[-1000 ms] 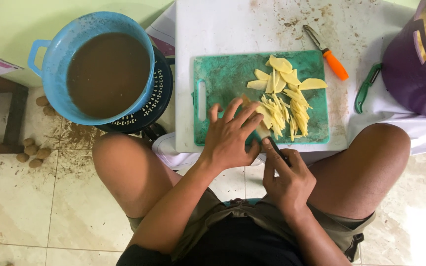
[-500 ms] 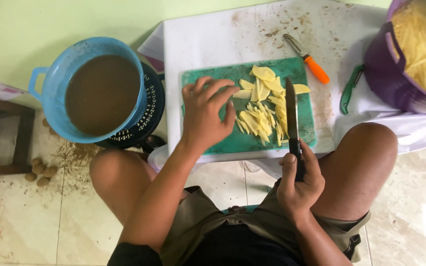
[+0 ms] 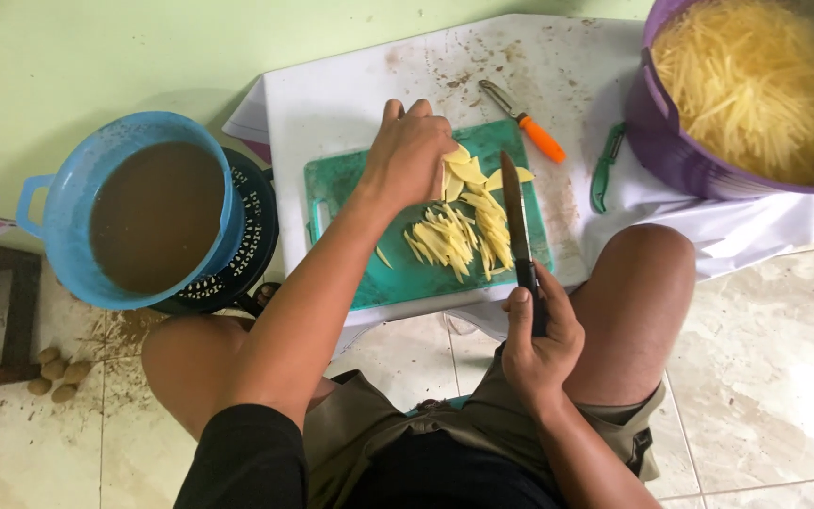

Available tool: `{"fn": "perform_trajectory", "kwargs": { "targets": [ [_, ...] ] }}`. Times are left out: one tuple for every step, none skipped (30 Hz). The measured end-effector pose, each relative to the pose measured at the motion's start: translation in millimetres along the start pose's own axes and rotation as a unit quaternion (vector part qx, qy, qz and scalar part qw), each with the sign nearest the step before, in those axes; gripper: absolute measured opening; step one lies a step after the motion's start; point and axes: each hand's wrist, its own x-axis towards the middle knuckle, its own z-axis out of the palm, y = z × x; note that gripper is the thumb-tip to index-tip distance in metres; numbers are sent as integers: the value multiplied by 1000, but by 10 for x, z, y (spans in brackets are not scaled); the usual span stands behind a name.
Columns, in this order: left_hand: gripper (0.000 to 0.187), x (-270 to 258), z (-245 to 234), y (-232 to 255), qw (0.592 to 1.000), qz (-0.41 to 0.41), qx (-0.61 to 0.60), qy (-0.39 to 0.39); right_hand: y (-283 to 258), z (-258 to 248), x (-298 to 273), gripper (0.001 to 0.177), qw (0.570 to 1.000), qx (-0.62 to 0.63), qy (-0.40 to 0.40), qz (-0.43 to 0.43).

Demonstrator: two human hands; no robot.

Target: Cutting peeled potato slices into thin strips using a knife on a cutting board.

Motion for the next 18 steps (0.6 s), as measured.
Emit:
{"fn": "perform_trajectory", "kwargs": {
  "targets": [
    [12, 9, -45, 25, 1000, 3, -1, 1, -12, -11, -10, 30, 1000, -1, 2, -1],
    [16, 27, -102, 37, 1000, -10, 7, -17, -25, -11, -8, 30, 1000, -13, -6, 3],
    [22, 41, -162, 46, 999, -22, 15, -35, -42, -6, -9, 30, 1000, -26, -14, 8],
    [22, 40, -124, 43, 999, -20, 16, -33, -37, -3, -11, 30, 1000, -25, -12, 6],
    [19, 35, -89, 38, 998, -26, 20, -44, -36, 3, -16, 30, 1000, -25, -13, 6],
    [18, 19, -73, 16, 998, -33, 26, -54, -38, 24, -19, 29, 1000, -22, -16, 5],
    [18, 11, -130, 43, 998, -33, 29, -52, -42, 29, -26, 29, 1000, -20, -16, 3],
    [15, 5, -183, 72, 998, -50, 20, -32, -42, 29, -29, 29, 999, -26, -23, 6],
    [13, -1, -235, 102, 998, -67, 11, -11, -41, 30, -32, 29, 999, -32, -29, 10],
    [13, -51, -322, 141, 998, -66, 12, -9, -32, 31, -37, 29, 999, -31, -29, 7],
    [7, -102, -407, 179, 996, -90, 8, 9, -20, 32, -43, 29, 999, -32, -33, 9],
    [5, -168, -486, 223, 993, -116, 3, 26, -8, 28, -56, 29, 999, -33, -39, 12],
    [5, -251, -556, 245, 993, -116, 4, 28, 8, 17, -74, 29, 999, -32, -39, 10],
    [4, -347, -626, 267, 989, -142, -4, 47, 21, 6, -95, 29, 997, -40, -61, 9],
    [4, -444, -696, 288, 984, -168, -12, 67, 35, -3, -117, 28, 995, -47, -82, 7],
    [4, -595, -744, 307, 983, -170, -8, 69, -8, 3, -150, 28, 995, -43, -85, 4],
    [4, -743, -791, 326, 976, -183, -20, 120, -50, 9, -180, 32, 990, -53, -133, 15],
    [4, -881, -834, 351, 966, -195, -33, 170, -98, 8, -208, 36, 981, -64, -179, 27]
  ]
}}
